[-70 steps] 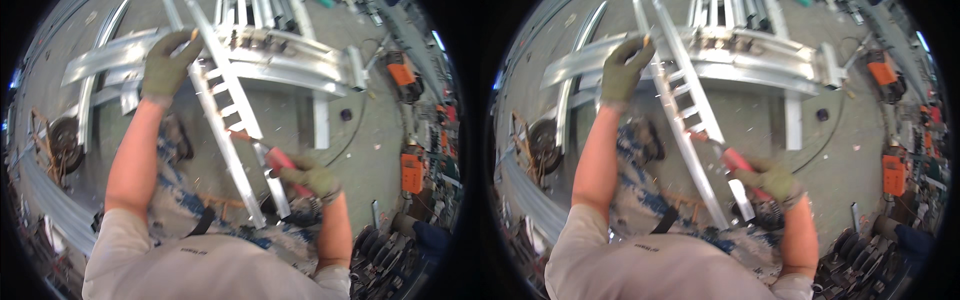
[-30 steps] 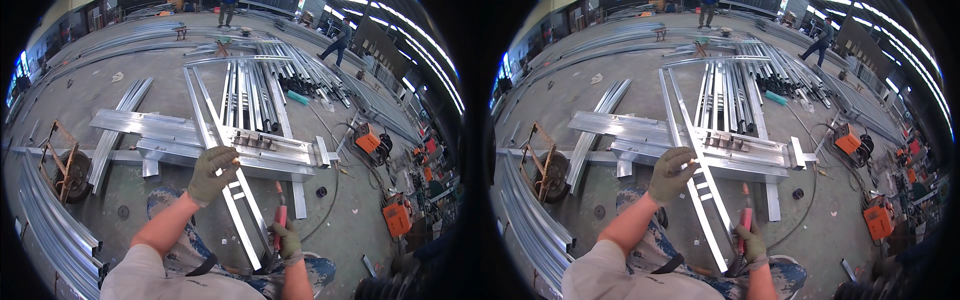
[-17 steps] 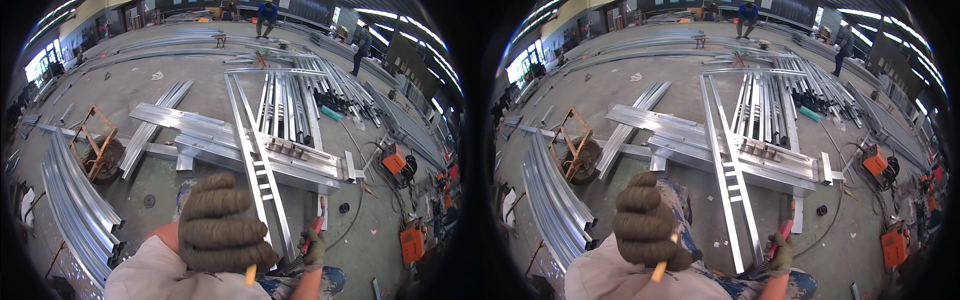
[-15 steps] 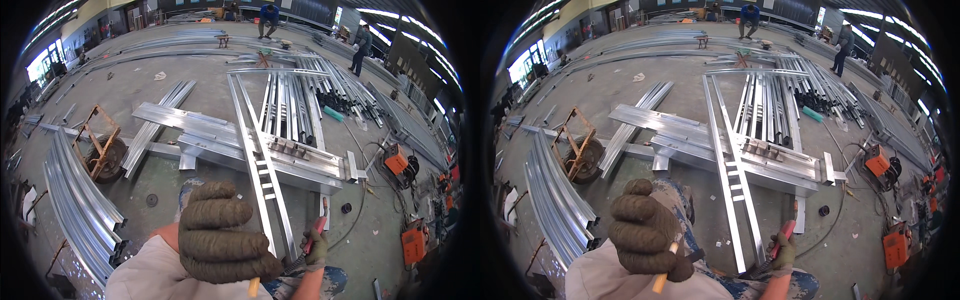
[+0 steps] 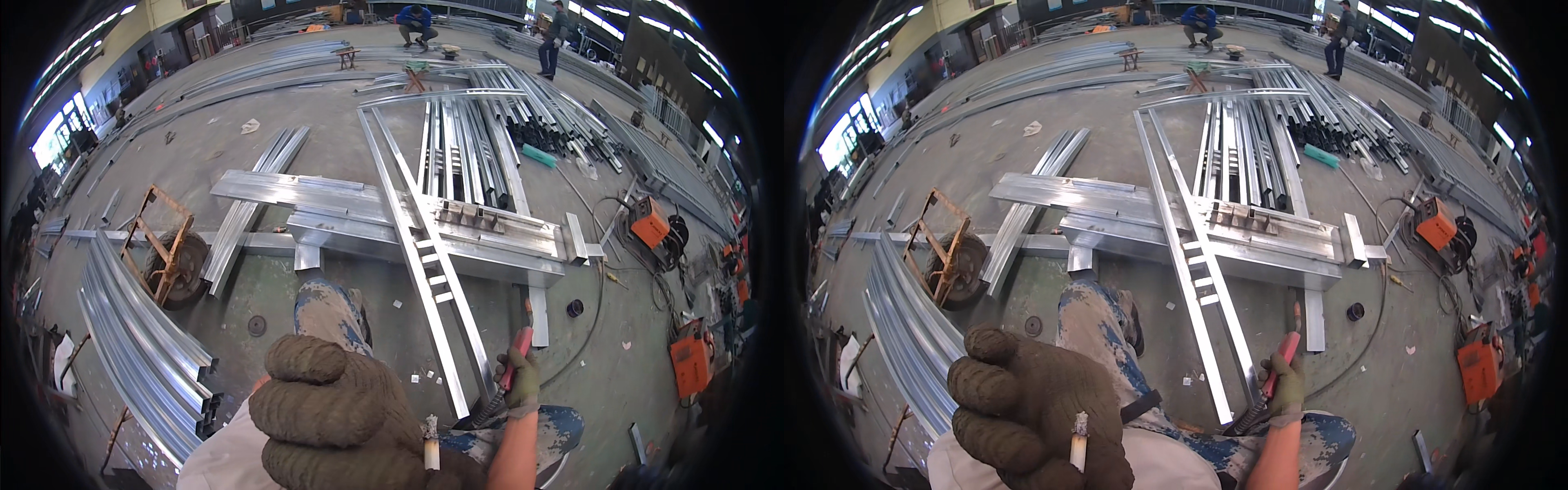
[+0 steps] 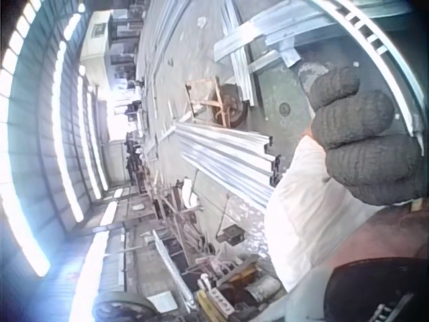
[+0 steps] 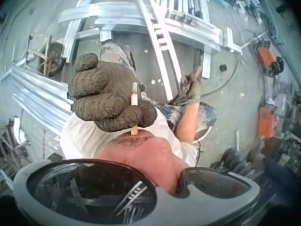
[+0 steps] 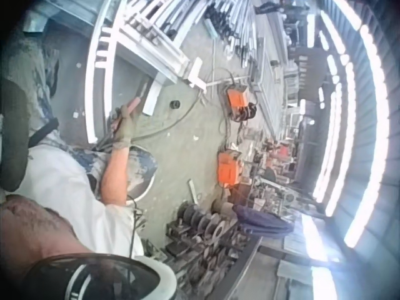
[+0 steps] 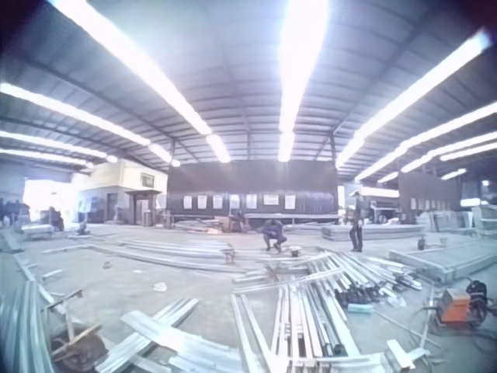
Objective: The person sits on the workshop floor and uses a welding torch to join metal bars into a frame. They repeatedly position the torch, weld along seams, and adjust the metal pieces to complete the assembly.
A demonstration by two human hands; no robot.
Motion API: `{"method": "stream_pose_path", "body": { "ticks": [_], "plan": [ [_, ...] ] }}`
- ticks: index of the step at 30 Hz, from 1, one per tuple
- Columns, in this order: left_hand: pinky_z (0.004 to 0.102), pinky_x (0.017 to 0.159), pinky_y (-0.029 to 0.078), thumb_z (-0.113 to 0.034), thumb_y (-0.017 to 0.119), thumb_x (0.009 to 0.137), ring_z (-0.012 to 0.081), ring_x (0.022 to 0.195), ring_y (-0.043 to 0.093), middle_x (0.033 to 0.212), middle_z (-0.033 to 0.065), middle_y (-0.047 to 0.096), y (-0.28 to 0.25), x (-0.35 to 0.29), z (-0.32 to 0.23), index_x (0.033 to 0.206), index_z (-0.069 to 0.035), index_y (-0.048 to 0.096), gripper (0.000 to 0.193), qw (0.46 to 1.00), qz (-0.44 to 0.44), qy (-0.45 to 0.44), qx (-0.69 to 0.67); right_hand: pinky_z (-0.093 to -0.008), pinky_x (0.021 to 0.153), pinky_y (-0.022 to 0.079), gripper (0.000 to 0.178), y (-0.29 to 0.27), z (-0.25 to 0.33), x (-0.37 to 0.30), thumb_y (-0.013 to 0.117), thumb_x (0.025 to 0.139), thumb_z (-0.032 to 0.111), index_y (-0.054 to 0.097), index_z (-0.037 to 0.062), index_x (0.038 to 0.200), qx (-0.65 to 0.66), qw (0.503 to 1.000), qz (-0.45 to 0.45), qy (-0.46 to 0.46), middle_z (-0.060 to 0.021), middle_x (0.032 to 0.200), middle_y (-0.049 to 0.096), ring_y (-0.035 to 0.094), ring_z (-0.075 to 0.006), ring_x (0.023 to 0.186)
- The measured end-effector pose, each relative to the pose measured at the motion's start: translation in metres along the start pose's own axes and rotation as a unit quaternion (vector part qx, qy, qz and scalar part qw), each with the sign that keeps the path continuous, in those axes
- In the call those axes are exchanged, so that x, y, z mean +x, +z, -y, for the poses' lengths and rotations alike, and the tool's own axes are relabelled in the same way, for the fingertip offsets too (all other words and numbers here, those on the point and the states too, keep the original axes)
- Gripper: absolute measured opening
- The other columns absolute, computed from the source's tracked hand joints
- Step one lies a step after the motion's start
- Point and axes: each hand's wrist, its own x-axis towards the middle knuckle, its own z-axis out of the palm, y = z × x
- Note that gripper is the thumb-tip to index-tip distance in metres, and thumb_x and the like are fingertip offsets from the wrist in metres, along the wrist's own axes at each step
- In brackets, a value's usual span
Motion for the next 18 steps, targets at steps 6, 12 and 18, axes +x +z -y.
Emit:
{"method": "stream_pose_path", "body": {
  "ticks": [6,12,18],
  "plan": [
    [0.0524,0.104,0.049,-0.034,0.08,0.087,0.032,0.122,0.058,0.126,0.0061,0.06,0.007,-0.004,0.001,0.121,-0.014,0.064,0.043,1.0,-0.024,-0.008,0.003,-0.0318,0.048,0.052,0.036,0.006,0.003,-0.003,0.069,0.098,0.019,0.055,0.0098,0.129,0.003,1.0,-0.021,0.007,-0.013,0.092,0.068,0.063,-0.0192,0.062],
    [0.0502,0.101,0.05,-0.03,0.078,0.088,0.0319,0.117,0.059,0.124,0.0084,0.059,0.017,-0.001,-0.001,0.122,-0.011,0.061,0.043,0.996,-0.07,-0.023,0.041,-0.0311,0.049,0.05,0.032,0.011,0.003,-0.005,0.07,0.098,0.017,0.055,0.0061,0.123,0.011,0.999,-0.023,0.026,-0.0116,0.09,0.066,0.063,-0.0187,0.063],
    [0.0473,0.11,0.046,-0.007,0.083,0.08,0.0359,0.132,0.057,0.143,0.0225,0.057,0.008,-0.089,0.005,0.146,0.003,0.052,0.074,0.906,0.141,-0.386,0.102,-0.0317,0.048,0.049,0.031,0.016,0.01,-0.014,0.071,0.098,0.017,0.054,0.0055,0.121,0.027,0.999,-0.035,0.015,-0.0111,0.09,0.065,0.063,-0.0191,0.063]
  ]
}}
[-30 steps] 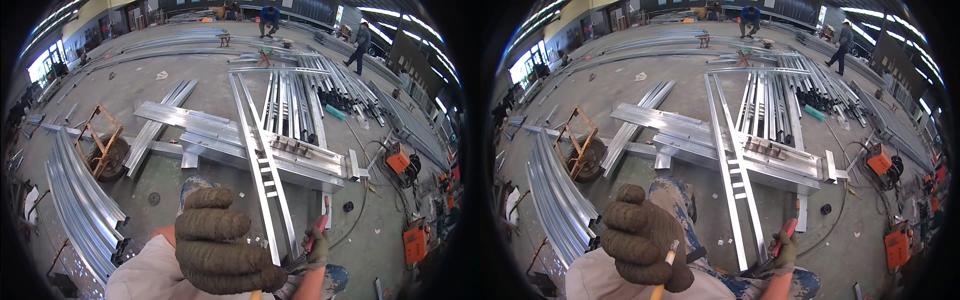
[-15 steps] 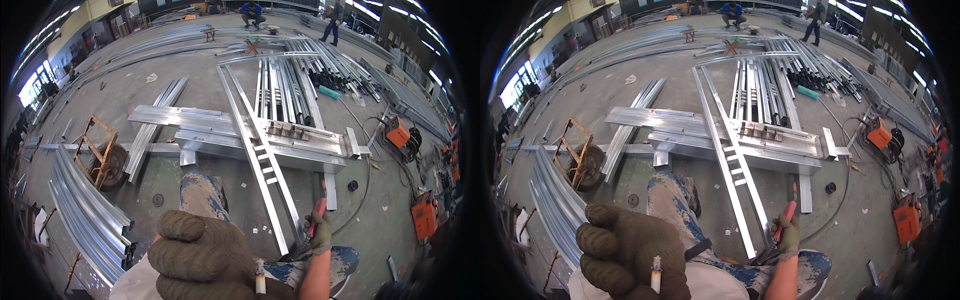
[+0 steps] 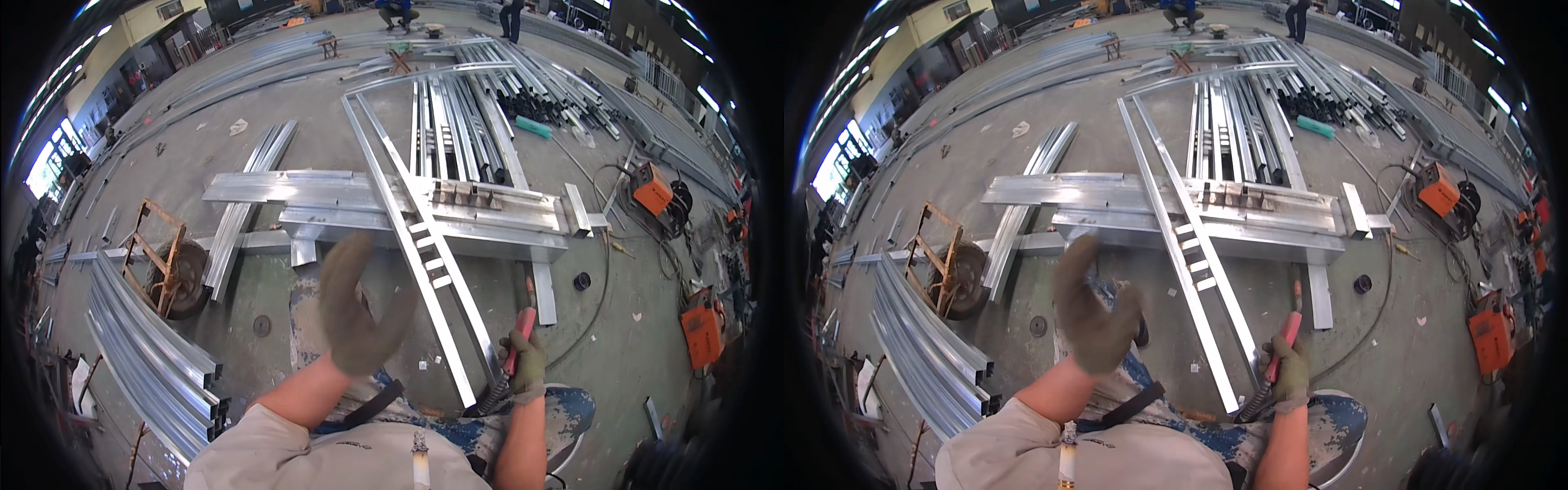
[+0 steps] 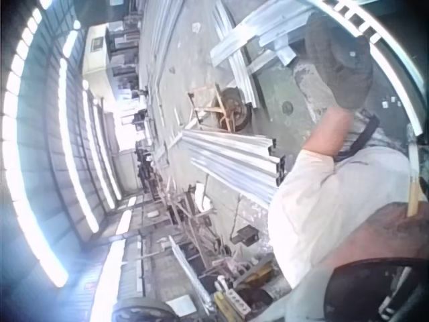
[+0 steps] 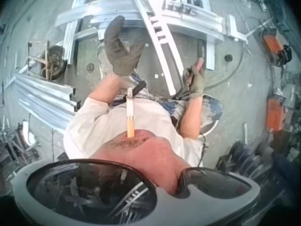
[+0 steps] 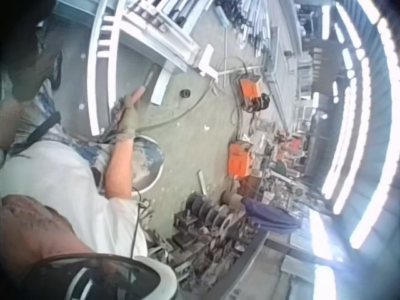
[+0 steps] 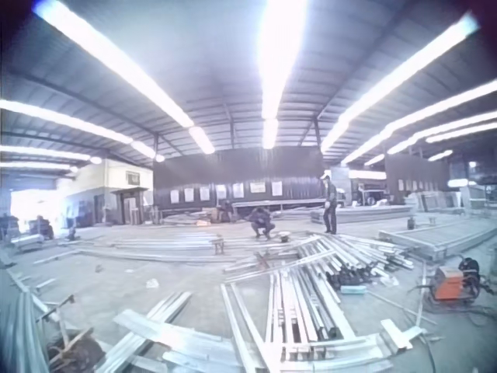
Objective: The person sits on the workshop floor and uses a welding torch to join metal bars into a frame. They repeatedly position the torch, weld along seams, and adjust the metal pieces to complete the assembly.
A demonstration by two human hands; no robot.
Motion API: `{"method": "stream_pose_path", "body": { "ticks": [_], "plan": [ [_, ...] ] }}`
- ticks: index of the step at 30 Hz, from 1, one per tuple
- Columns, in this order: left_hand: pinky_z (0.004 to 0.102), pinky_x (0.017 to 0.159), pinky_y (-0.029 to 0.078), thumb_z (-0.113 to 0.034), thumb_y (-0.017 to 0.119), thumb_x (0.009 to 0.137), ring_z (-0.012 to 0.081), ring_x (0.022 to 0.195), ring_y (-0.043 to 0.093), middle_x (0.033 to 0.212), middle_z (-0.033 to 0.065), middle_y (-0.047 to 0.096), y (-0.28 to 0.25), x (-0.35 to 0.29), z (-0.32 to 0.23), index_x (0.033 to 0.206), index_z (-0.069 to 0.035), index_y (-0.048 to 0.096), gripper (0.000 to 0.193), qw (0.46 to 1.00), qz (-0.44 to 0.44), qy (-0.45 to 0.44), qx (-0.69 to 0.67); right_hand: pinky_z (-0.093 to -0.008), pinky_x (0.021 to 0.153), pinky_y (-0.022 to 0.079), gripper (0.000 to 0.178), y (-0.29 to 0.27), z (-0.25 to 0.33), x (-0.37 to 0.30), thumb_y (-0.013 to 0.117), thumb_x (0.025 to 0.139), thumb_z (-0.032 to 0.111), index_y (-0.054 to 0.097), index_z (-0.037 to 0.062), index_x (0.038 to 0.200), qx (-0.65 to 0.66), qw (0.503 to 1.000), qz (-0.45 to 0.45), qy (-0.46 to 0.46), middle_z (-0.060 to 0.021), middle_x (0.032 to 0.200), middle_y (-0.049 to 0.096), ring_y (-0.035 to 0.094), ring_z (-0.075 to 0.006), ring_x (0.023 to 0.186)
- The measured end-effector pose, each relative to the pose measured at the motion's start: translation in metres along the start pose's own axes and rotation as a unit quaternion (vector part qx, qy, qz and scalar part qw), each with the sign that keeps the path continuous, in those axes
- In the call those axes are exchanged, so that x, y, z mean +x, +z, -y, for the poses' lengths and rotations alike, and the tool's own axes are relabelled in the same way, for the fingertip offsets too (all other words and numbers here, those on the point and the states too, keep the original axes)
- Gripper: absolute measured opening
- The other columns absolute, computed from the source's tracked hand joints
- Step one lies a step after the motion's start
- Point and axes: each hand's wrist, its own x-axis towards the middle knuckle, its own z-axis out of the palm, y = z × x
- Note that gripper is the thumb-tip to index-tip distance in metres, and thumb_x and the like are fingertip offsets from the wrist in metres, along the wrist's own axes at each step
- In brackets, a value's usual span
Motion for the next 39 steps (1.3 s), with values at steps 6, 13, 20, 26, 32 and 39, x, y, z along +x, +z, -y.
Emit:
{"method": "stream_pose_path", "body": {
  "ticks": [6,13,20,26,32,39],
  "plan": [
    [0.0423,0.108,0.049,-0.038,0.08,0.091,0.0343,0.137,0.053,0.147,0.0274,0.053,0.052,-0.13,0.099,0.154,0.007,0.042,0.086,0.802,0.247,-0.545,-0.004,-0.0291,0.047,0.048,0.027,0.007,-0.009,0.002,0.072,0.098,0.016,0.057,0.0056,0.118,-0.012,1.0,0.014,0.006,-0.0095,0.087,0.065,0.061,-0.0172,0.062],
    [0.0522,0.103,0.051,-0.038,0.077,0.094,0.0375,0.126,0.062,0.136,0.0254,0.062,0.096,-0.157,0.091,0.147,0.006,0.05,0.074,0.541,0.371,-0.732,-0.182,-0.0276,0.046,0.048,0.029,0.005,-0.009,0.005,0.073,0.097,0.015,0.058,0.0061,0.12,0.004,1.0,0.003,0.007,-0.0093,0.087,0.067,0.062,-0.016,0.061],
    [0.0519,0.097,0.061,-0.017,0.075,0.098,0.0372,0.112,0.071,0.124,0.0214,0.068,0.129,-0.166,0.091,0.134,0.007,0.055,0.048,0.499,0.304,-0.751,-0.308,-0.0284,0.047,0.05,0.034,0.006,-0.004,0.002,0.073,0.098,0.018,0.058,0.0065,0.126,-0.03,1.0,-0.006,0.005,-0.0087,0.088,0.066,0.062,-0.0144,0.061],
    [0.0498,0.092,0.062,-0.022,0.079,0.095,0.0354,0.104,0.073,0.118,0.022,0.071,0.156,-0.176,0.086,0.128,0.007,0.058,0.049,0.523,0.286,-0.747,-0.295,-0.0282,0.048,0.051,0.037,0.006,-0.001,-0.002,0.072,0.099,0.018,0.057,0.0061,0.13,-0.028,1.0,0.011,0.006,-0.0091,0.092,0.067,0.062,-0.014,0.062],
    [0.044,0.088,0.062,-0.03,0.084,0.092,0.0318,0.099,0.073,0.113,0.0213,0.072,0.18,-0.166,0.072,0.129,0.008,0.058,0.059,0.543,0.28,-0.747,-0.261,-0.0263,0.049,0.052,0.049,0.011,0.001,-0.005,0.072,0.099,0.02,0.054,0.0069,0.143,-0.045,0.998,0.029,-0.025,-0.0088,0.105,0.071,0.064,-0.013,0.064],
    [0.0487,0.101,0.055,-0.038,0.079,0.095,0.0351,0.117,0.068,0.127,0.0214,0.069,0.198,-0.167,0.076,0.133,0.007,0.058,0.063,0.535,0.34,-0.728,-0.261,-0.03,0.052,0.056,0.053,0.01,-0.008,0.002,0.073,0.1,0.025,0.054,0.0056,0.146,-0.046,0.995,0.074,-0.053,-0.0073,0.128,0.07,0.066,-0.0137,0.067]
  ]
}}
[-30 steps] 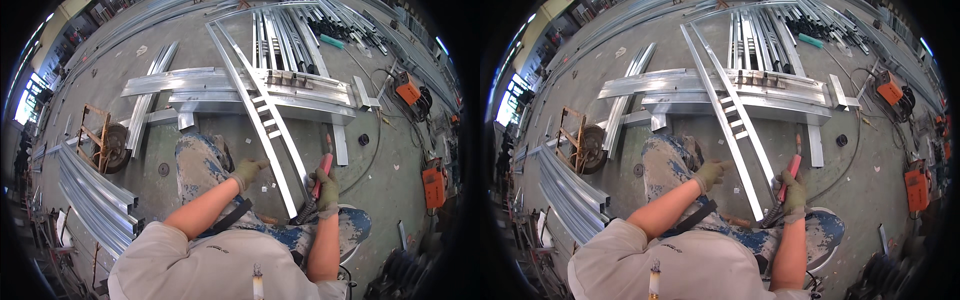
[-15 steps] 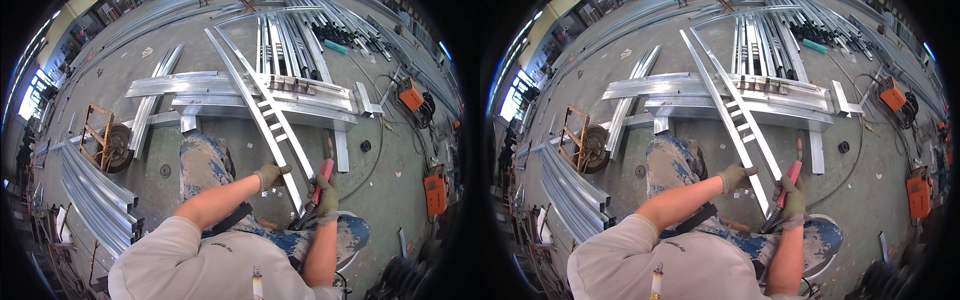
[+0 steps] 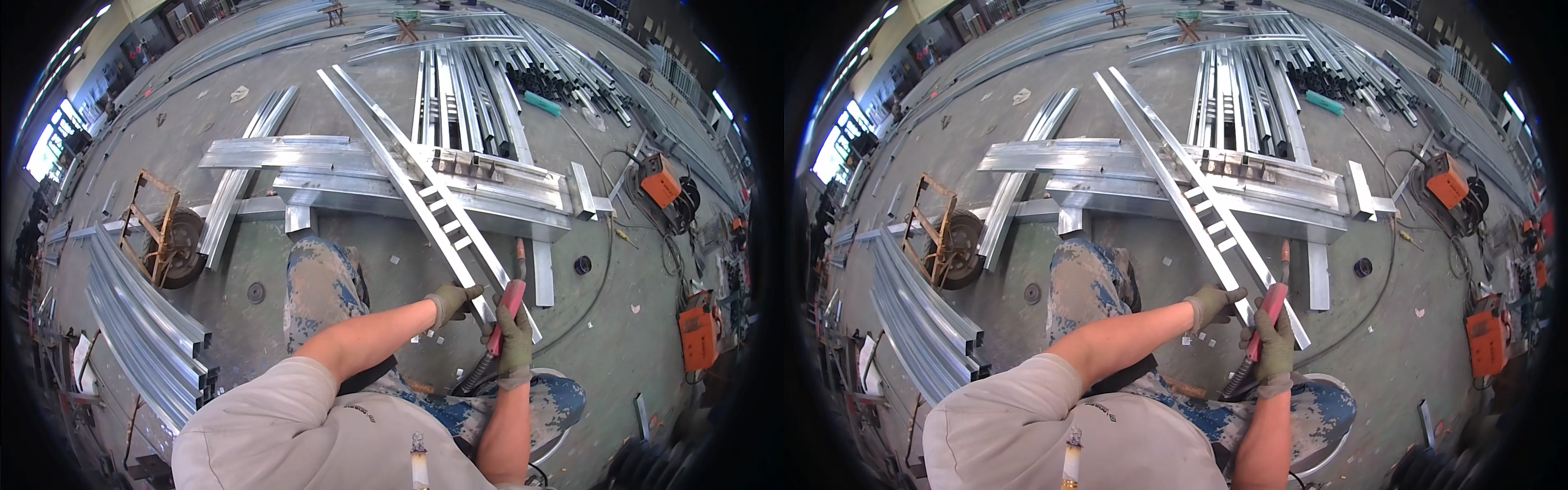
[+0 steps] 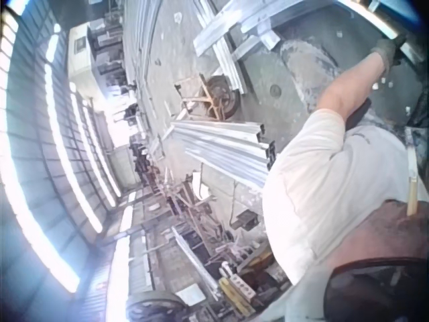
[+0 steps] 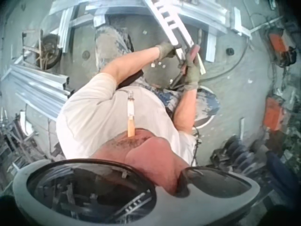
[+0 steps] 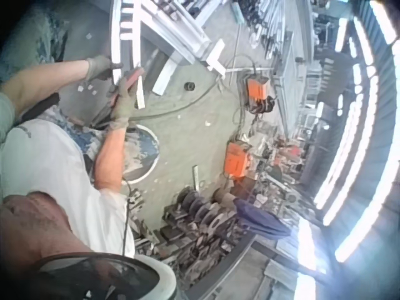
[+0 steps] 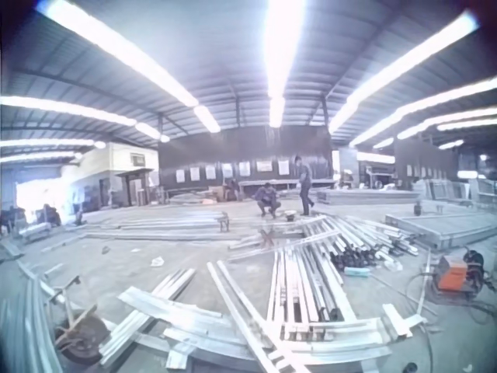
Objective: The person sits on the workshop floor and uses a welding torch to join metal bars into a frame. They repeatedly position the torch, weld along seams, and adjust the metal pieces to complete the assembly.
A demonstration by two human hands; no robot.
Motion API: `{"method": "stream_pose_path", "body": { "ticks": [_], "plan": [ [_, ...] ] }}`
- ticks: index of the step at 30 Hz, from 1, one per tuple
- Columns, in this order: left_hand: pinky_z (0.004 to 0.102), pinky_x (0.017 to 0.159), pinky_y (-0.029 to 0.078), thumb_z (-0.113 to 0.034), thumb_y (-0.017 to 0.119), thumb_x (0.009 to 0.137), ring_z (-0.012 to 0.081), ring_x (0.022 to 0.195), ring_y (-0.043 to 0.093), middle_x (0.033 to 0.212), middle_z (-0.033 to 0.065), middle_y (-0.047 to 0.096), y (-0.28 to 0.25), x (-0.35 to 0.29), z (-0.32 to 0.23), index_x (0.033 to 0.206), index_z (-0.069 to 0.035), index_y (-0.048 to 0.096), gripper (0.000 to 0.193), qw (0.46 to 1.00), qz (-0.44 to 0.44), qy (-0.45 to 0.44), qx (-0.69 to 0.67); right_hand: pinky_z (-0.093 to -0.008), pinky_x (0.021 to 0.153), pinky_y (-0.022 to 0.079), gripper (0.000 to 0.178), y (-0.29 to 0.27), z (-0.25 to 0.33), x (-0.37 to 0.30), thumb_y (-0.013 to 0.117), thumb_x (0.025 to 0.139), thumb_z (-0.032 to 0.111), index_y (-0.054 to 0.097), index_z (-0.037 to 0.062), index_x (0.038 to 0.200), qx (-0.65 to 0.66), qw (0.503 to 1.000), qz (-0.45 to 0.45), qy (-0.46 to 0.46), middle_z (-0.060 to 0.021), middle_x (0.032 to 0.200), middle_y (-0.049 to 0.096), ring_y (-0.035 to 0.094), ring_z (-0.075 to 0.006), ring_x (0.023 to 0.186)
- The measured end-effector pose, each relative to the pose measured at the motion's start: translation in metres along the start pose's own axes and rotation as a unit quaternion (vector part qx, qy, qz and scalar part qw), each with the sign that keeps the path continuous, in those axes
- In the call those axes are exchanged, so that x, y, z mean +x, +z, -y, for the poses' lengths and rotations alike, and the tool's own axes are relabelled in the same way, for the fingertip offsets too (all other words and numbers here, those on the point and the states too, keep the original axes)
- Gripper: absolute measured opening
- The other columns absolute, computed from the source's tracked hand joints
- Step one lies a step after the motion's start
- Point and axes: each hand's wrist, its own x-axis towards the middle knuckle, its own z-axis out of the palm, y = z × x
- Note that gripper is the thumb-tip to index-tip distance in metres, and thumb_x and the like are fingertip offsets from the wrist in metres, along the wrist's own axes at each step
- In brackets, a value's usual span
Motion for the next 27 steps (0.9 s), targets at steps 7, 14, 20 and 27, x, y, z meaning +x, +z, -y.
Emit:
{"method": "stream_pose_path", "body": {
  "ticks": [7,14,20,27],
  "plan": [
    [0.0524,0.105,0.052,-0.043,0.07,0.098,0.0393,0.131,0.06,0.142,0.0222,0.06,-0.029,-0.003,-0.002,0.144,0.002,0.055,0.066,0.993,0.054,-0.01,0.109,-0.0307,0.057,0.058,0.053,0.005,0.002,-0.003,0.066,0.103,0.015,0.048,0.0057,0.152,0.027,0.999,0.008,-0.021,-0.0094,0.126,0.066,0.066,-0.0149,0.071],
    [0.0401,0.093,0.056,-0.043,0.07,0.099,0.0247,0.108,0.067,0.128,0.0108,0.07,-0.06,-0.026,-0.041,0.135,-0.006,0.067,0.052,0.978,0.097,0.031,0.182,-0.0243,0.048,0.051,0.044,0.027,0.022,-0.008,0.064,0.106,0.025,0.054,0.0064,0.145,-0.026,0.999,-0.031,-0.032,-0.0047,0.099,0.069,0.064,-0.0112,0.065],
    [0.0337,0.093,0.057,-0.046,0.064,0.104,0.0184,0.108,0.069,0.12,0.007,0.073,-0.059,-0.05,-0.076,0.133,-0.008,0.069,0.048,0.962,0.19,0.104,0.164,-0.0242,0.048,0.048,0.054,0.073,0.041,-0.025,0.061,0.108,0.034,0.048,0.0083,0.154,-0.152,0.986,-0.025,-0.061,-0.0055,0.1,0.069,0.063,-0.0104,0.062],
    [0.0316,0.094,0.055,-0.048,0.062,0.105,0.0163,0.107,0.067,0.117,0.007,0.073,-0.063,-0.048,-0.061,0.137,-0.006,0.067,0.053,0.956,0.204,0.142,0.156,-0.0253,0.05,0.048,0.058,0.079,0.019,-0.008,0.064,0.105,0.039,0.053,0.007,0.152,-0.202,0.979,-0.014,0.024,-0.007,0.115,0.07,0.064,-0.0115,0.064]
  ]
}}
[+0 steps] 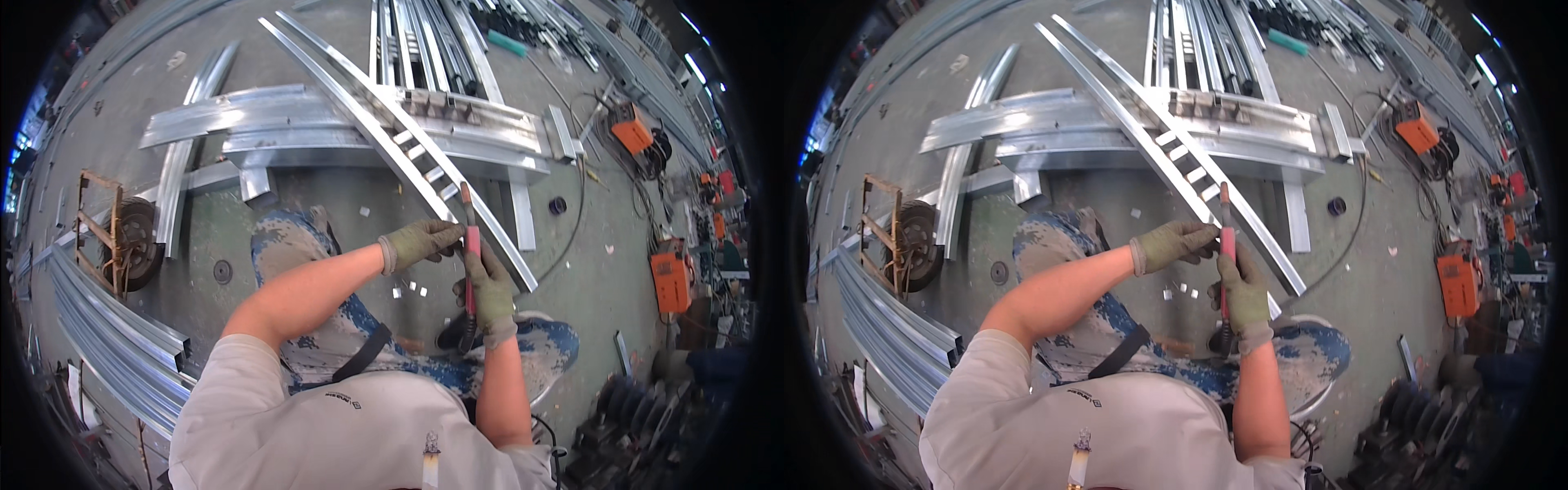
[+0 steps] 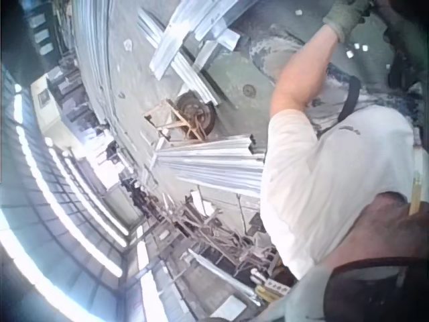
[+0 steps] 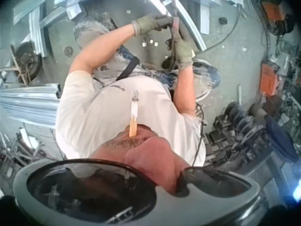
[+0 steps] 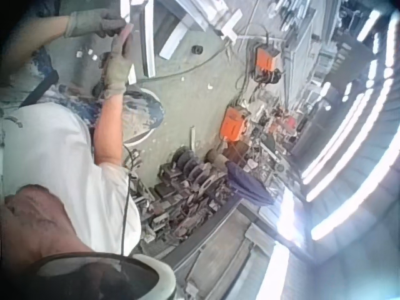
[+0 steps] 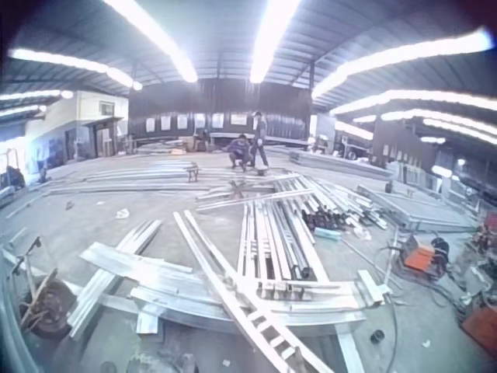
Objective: The person sits on the workshop floor and uses a welding torch to join metal bars into a frame. They repeatedly position the torch, weld along seams, and adjust the metal pieces to complete the assembly.
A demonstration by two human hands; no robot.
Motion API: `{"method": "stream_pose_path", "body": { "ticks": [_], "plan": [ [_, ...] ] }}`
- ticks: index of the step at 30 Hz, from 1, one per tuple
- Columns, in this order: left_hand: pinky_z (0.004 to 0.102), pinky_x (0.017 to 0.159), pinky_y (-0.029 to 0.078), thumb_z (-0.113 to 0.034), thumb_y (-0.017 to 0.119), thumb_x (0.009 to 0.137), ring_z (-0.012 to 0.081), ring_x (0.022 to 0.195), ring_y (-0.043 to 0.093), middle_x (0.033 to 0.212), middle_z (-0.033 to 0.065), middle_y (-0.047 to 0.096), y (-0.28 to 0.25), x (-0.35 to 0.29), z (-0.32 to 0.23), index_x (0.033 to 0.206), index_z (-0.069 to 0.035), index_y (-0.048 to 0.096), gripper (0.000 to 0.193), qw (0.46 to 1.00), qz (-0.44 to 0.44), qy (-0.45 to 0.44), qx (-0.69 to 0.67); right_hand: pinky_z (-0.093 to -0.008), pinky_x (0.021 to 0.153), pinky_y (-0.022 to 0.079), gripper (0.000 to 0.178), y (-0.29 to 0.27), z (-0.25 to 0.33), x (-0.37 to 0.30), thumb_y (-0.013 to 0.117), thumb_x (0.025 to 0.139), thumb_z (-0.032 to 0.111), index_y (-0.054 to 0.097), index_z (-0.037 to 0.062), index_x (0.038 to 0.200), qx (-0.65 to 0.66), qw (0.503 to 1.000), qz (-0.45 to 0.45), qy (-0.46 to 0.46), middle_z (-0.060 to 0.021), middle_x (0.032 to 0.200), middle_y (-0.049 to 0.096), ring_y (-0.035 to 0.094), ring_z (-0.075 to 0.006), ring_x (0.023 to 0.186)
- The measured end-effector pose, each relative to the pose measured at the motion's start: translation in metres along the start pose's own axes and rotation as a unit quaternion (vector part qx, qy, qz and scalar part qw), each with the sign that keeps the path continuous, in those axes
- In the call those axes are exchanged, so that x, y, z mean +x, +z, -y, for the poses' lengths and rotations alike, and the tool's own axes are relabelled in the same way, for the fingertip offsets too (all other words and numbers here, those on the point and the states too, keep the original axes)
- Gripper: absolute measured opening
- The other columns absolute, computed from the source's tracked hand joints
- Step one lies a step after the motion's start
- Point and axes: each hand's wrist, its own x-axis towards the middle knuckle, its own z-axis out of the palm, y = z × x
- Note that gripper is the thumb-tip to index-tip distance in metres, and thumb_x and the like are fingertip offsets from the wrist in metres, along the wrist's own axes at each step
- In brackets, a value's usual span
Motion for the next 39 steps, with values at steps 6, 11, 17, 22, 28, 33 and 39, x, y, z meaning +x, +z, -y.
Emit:
{"method": "stream_pose_path", "body": {
  "ticks": [6,11,17,22,28,33,39],
  "plan": [
    [0.0308,0.091,0.052,-0.042,0.061,0.106,0.0132,0.102,0.063,0.111,0.006,0.072,0.015,0.0,0.004,0.135,-0.003,0.067,0.049,0.998,-0.031,0.039,0.04,-0.0255,0.048,0.048,0.05,0.008,0.0,-0.001,0.064,0.106,0.034,0.057,0.0073,0.148,0.0,0.999,-0.017,0.042,-0.0047,0.108,0.069,0.064,-0.0117,0.062],
    [0.0319,0.09,0.052,-0.038,0.062,0.106,0.0136,0.099,0.063,0.106,0.0074,0.071,0.019,0.007,0.006,0.126,0.0,0.068,0.044,0.996,-0.056,0.06,0.038,-0.0268,0.048,0.047,0.051,0.018,0.007,0.004,0.065,0.106,0.031,0.055,0.0091,0.151,-0.012,0.996,-0.027,0.084,-0.0027,0.093,0.066,0.062,-0.0105,0.06],
    [0.0336,0.085,0.053,-0.039,0.063,0.105,0.0145,0.094,0.064,0.103,0.0098,0.071,0.02,0.005,0.003,0.121,0.001,0.066,0.043,0.993,-0.083,0.078,0.038,-0.0249,0.049,0.047,0.049,0.021,0.002,0.013,0.063,0.107,0.038,0.058,0.0106,0.147,-0.032,0.996,-0.024,0.08,-0.0023,0.088,0.065,0.063,-0.0115,0.062],
    [0.0343,0.083,0.053,-0.038,0.063,0.105,0.016,0.091,0.064,0.101,0.011,0.071,0.023,0.004,-0.003,0.12,0.0,0.067,0.041,0.992,-0.086,0.08,0.051,-0.0244,0.049,0.048,0.049,0.019,0.004,0.014,0.063,0.107,0.037,0.057,0.0094,0.147,-0.026,0.995,-0.037,0.089,-0.0023,0.089,0.066,0.063,-0.011,0.063],
    [0.0357,0.082,0.053,-0.037,0.062,0.104,0.0186,0.09,0.066,0.101,0.0138,0.072,0.027,0.009,-0.002,0.119,0.001,0.066,0.041,0.99,-0.099,0.082,0.057,-0.0241,0.048,0.049,0.051,0.015,0.005,0.015,0.066,0.105,0.035,0.057,0.0091,0.148,-0.008,0.994,-0.051,0.098,-0.0024,0.092,0.067,0.064,-0.0118,0.062],
    [0.0378,0.085,0.054,-0.038,0.062,0.104,0.0218,0.093,0.069,0.101,0.0158,0.072,0.029,0.011,-0.001,0.12,0.001,0.065,0.042,0.988,-0.107,0.093,0.058,-0.0246,0.049,0.048,0.051,0.015,0.015,0.015,0.065,0.106,0.033,0.055,0.0082,0.15,0.038,0.991,-0.045,0.116,-0.0014,0.086,0.064,0.061,-0.0109,0.061],
    [0.0377,0.089,0.055,-0.037,0.063,0.104,0.0234,0.098,0.07,0.106,0.0171,0.073,0.028,0.014,-0.002,0.126,0.001,0.065,0.044,0.99,-0.097,0.076,0.068,-0.0248,0.048,0.047,0.048,0.013,0.016,0.017,0.065,0.106,0.032,0.057,0.007,0.147,0.037,0.99,-0.042,0.127,-0.003,0.085,0.064,0.062,-0.0116,0.061]
  ]
}}
